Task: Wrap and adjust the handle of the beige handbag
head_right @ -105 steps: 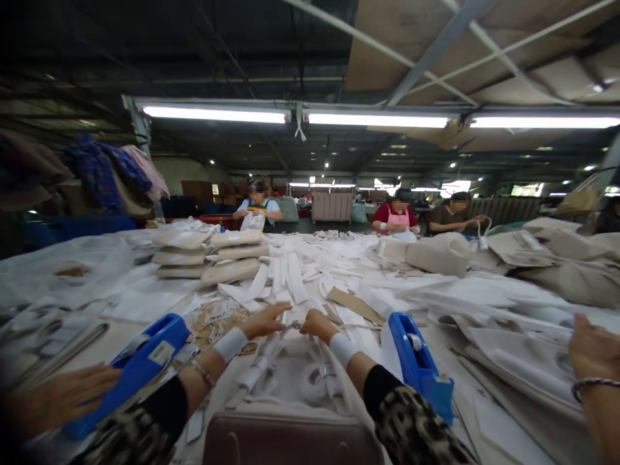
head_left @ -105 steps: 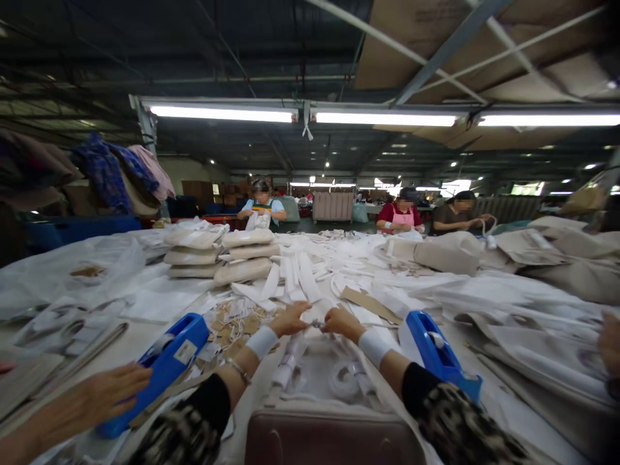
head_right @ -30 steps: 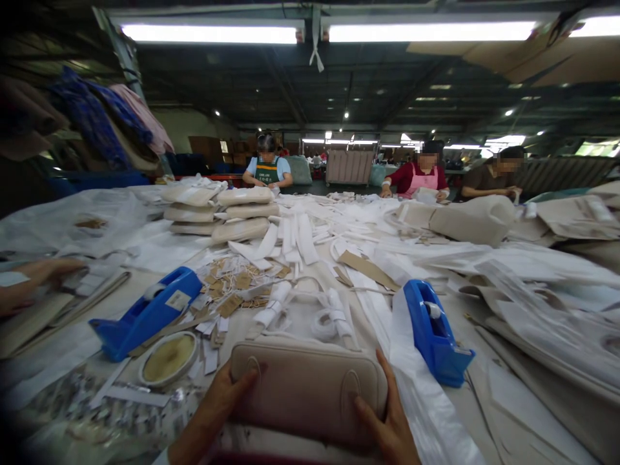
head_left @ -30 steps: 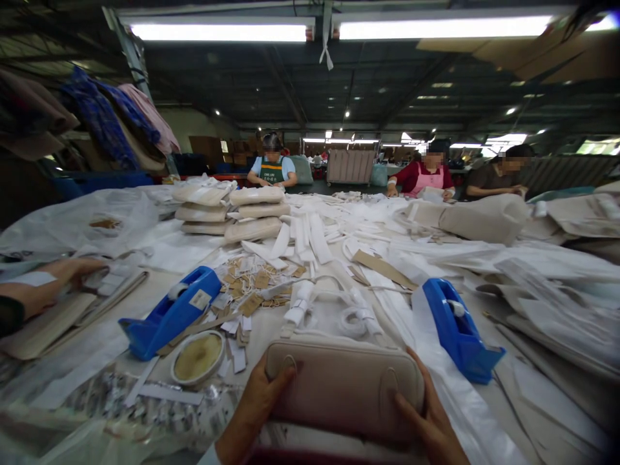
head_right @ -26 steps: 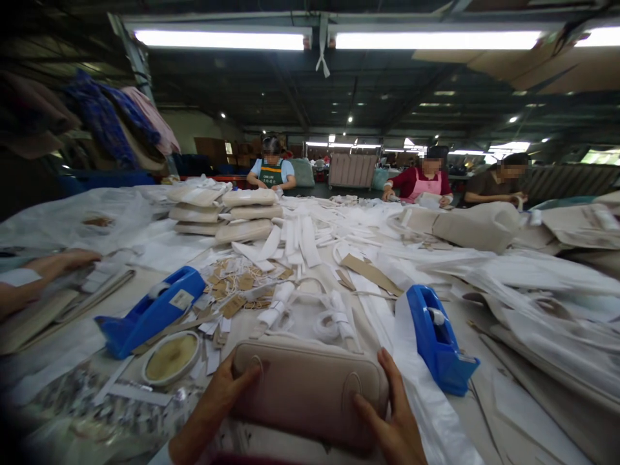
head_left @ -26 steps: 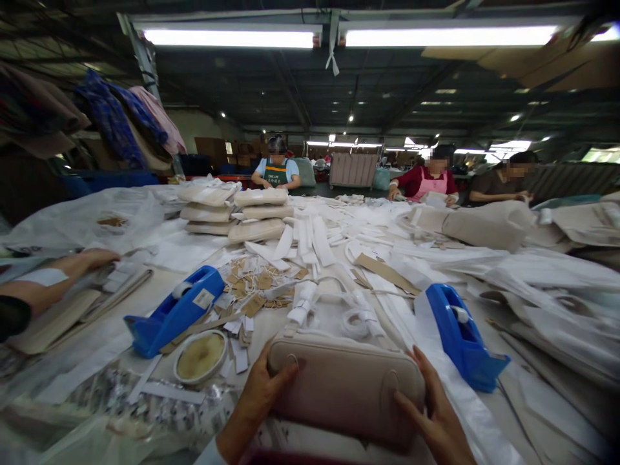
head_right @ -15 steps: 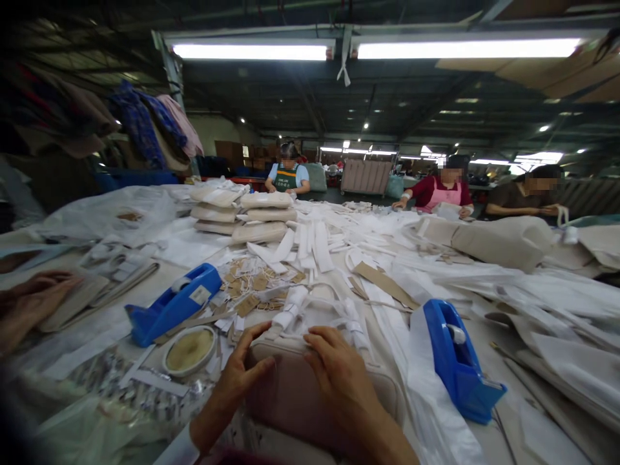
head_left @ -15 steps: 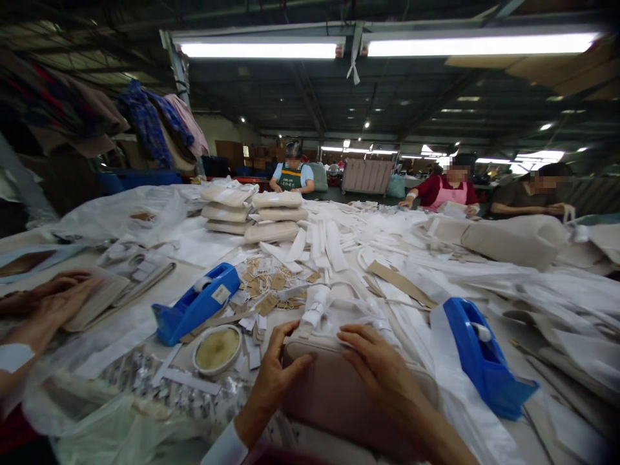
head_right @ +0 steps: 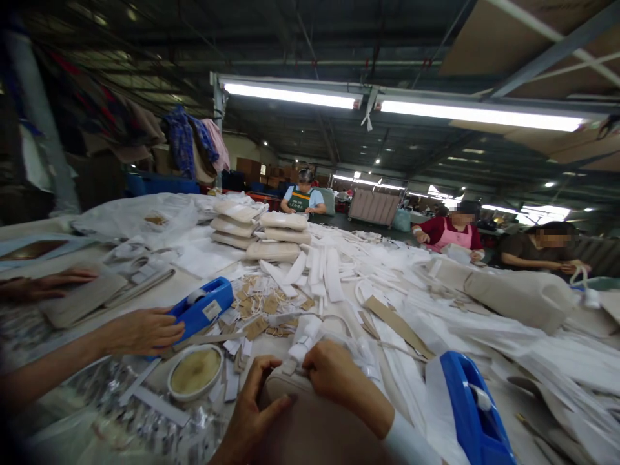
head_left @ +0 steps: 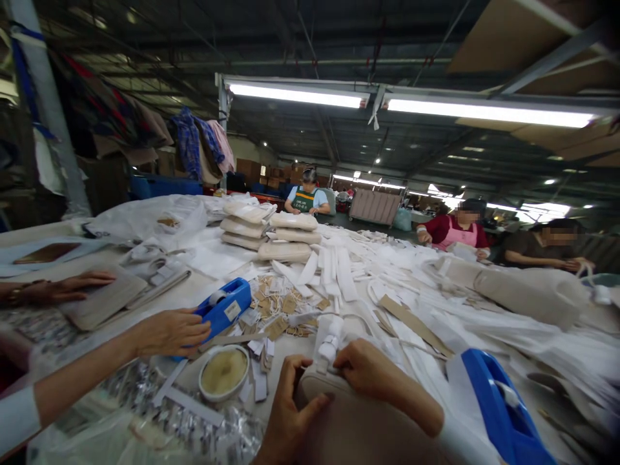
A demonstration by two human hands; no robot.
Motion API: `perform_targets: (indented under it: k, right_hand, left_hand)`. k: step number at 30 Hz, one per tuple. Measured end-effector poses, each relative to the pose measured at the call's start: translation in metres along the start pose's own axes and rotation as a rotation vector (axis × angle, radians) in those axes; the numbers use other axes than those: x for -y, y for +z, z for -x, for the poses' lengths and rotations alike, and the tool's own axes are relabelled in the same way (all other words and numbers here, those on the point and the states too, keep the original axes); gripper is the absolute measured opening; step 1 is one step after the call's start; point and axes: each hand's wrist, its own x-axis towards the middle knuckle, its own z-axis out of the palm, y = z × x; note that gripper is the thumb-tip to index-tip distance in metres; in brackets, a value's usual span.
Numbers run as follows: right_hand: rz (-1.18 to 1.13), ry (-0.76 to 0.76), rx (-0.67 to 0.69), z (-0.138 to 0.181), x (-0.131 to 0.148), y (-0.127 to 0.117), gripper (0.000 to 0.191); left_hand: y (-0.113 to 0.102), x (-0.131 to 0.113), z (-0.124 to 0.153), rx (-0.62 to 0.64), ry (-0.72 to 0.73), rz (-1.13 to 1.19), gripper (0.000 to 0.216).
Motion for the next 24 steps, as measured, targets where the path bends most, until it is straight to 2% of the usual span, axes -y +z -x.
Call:
perform_targets:
  k: [5,10,19,24]
  right_hand:
    - [-0.039,0.06,0.009,-0.004,-0.001,0.007,0.017]
    - [-0.058,0.128,0.008,-0.005,-0.002,0.012,0.025]
    - [-0.061,0.107,-0.054,-0.012,0.009,0.013,0.018]
    - [-0.021,0.094,-0.132,-0.01,0.014,0.016,0.014]
  left_hand:
    - [0.003,0.002,0.003,-0.051,0.092,-0.001,0.045]
    - [0.004,-0.002,0.003,-0.073,0.19,0.005,0.04]
    - [0.001,-0.001,0.002,-0.086,0.173,-0.027,0.033]
    - [0.004,0.004,0.0,-0.12,0.097,-0.049,0.032]
